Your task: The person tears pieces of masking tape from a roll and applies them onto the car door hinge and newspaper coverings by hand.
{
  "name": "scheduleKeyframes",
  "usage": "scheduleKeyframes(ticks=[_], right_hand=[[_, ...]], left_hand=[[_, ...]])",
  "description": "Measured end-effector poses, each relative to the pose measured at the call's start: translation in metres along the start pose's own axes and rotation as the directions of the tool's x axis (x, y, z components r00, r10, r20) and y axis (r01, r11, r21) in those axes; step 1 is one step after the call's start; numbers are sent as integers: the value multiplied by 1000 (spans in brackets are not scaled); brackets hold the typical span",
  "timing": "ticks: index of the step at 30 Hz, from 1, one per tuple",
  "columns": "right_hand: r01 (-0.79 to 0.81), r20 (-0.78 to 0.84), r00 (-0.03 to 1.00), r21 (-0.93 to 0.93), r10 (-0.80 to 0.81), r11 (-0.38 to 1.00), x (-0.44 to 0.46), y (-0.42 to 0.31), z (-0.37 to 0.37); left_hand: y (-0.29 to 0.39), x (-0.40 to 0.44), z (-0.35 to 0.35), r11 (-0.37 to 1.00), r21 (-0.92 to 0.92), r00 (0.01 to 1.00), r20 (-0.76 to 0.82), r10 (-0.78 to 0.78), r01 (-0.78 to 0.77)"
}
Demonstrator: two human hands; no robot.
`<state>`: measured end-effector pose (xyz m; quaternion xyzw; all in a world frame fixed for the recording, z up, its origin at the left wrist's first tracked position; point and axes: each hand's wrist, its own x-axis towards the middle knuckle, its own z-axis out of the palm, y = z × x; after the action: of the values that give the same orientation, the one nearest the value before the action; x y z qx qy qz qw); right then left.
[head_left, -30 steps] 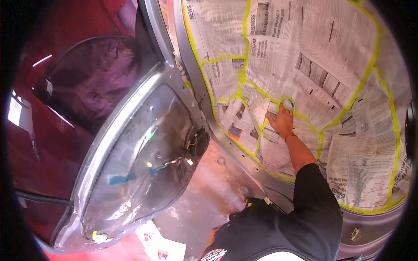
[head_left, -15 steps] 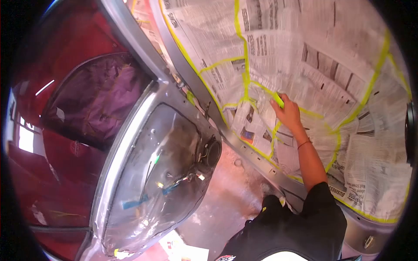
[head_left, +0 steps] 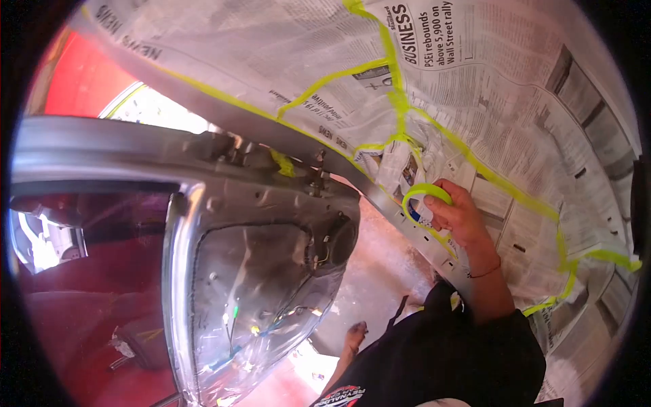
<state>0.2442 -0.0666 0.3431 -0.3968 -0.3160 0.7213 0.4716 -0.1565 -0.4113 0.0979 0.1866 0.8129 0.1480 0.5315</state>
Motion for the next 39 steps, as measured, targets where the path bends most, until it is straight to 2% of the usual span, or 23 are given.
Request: scheduleKeyframes(ticks=[2,4,7,8,10,13,14,16,20,22,24,26,28,29,32,34,36,37,39], right_hand=[[-24,-17,1000,19,24,1000,8,-3,-4],[-32,-40,999,39,33,999,13,-4,-12],[-82,146,987,165,58,983,20,5,-30],[-89,141,988,166,65,982,22,5,-35],[-113,225,974,400,22,910,24,6,-41],[-103,220,976,435,6,895,28,10,-44],[-127,258,966,441,10,888,28,10,-41],[-135,231,972,360,52,923,26,4,-42],[-119,311,950,402,-13,908,29,11,-45],[-134,308,951,406,2,904,28,9,-44],[-143,300,954,411,14,900,26,6,-42],[-134,258,966,371,36,919,26,5,-39],[-159,296,954,346,53,925,24,6,-42],[-177,334,940,317,65,932,23,6,-43],[-154,328,944,319,44,935,21,5,-45],[-152,306,951,345,42,926,21,6,-43],[-150,274,960,371,47,917,21,7,-42],[-129,284,958,345,27,930,21,8,-42],[-107,316,949,320,0,941,22,10,-43]], left_hand=[[39,10,16,995,28,995,-17,99,-99],[76,16,31,977,138,987,28,159,-161],[107,25,46,954,216,976,113,187,-208],[112,26,48,932,273,970,123,211,-238],[115,26,51,921,316,973,122,198,-227],[115,26,51,936,326,989,105,102,-131],[113,22,49,943,314,993,66,98,-114],[109,23,45,918,390,995,94,45,-78],[117,15,54,917,399,998,66,-23,-5],[99,27,61,927,373,997,82,7,-37],[109,28,70,916,392,987,156,27,-86],[125,24,78,909,403,988,149,48,-105],[131,27,79,853,472,971,183,152,-222],[134,28,79,853,473,971,184,149,-221],[140,29,73,892,410,980,136,148,-192],[133,34,64,870,449,979,111,172,-204],[124,34,58,906,394,987,93,132,-158],[120,34,54,894,406,981,105,163,-192],[110,29,51,925,358,991,82,105,-127]])
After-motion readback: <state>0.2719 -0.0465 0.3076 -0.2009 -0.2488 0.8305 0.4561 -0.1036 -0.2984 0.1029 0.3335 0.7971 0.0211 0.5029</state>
